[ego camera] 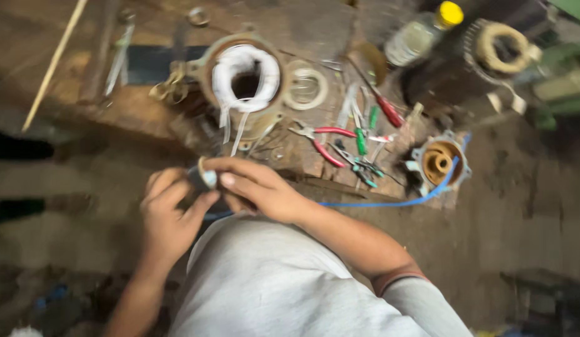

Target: The person cuts pieces from a black insulating sheet with scissors, folds and shapes them by hand, and inserts them into the slots of an electric motor stator on the workbench. They also handle the stator's white winding wires and use pliers on the wires while working around the motor housing.

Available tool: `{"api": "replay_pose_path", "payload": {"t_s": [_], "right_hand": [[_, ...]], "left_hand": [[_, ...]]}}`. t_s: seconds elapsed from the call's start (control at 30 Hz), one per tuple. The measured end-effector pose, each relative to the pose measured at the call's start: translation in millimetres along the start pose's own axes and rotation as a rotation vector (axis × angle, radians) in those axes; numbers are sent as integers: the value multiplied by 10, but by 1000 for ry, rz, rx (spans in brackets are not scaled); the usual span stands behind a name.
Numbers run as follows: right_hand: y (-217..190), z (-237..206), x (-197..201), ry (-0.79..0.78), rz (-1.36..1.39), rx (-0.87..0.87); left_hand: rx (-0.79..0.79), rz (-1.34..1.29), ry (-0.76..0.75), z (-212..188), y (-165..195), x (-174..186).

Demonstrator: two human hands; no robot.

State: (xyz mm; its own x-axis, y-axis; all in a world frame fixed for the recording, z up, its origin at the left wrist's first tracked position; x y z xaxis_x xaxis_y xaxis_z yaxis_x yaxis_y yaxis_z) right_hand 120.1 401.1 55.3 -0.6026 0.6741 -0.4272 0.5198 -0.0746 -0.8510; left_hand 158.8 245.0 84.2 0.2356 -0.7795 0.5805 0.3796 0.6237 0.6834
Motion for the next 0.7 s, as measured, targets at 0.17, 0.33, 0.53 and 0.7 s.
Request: {"api": "replay_pose_path", "payload": {"t_s": [0.17, 0.33, 0.53, 0.7], "right_hand": [[195, 15, 162, 455, -211, 26], [239, 110, 81, 354, -786, 25], [38, 47, 245, 354, -493, -68], [-4, 200, 95, 5, 308, -96]], "left_hand": [[328, -234, 27, -61, -337, -143], [125, -159, 92, -117, -227, -8], [109, -34, 66, -115, -205, 123], [148, -183, 11, -34, -305, 84]]}}
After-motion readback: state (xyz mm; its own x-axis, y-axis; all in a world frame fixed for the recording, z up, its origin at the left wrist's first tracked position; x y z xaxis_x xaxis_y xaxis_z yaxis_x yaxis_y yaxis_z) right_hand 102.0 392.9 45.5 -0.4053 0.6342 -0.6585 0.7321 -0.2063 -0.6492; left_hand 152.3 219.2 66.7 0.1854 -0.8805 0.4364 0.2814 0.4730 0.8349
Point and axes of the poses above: each hand's wrist, its own z-axis towards the middle knuckle, its own x-axis out of the back of the hand, y = z × x, the point moved 7 cm from there along z, towards the middle knuckle, and after that the axes turned 10 degrees about -x, right-handed, at the moved point
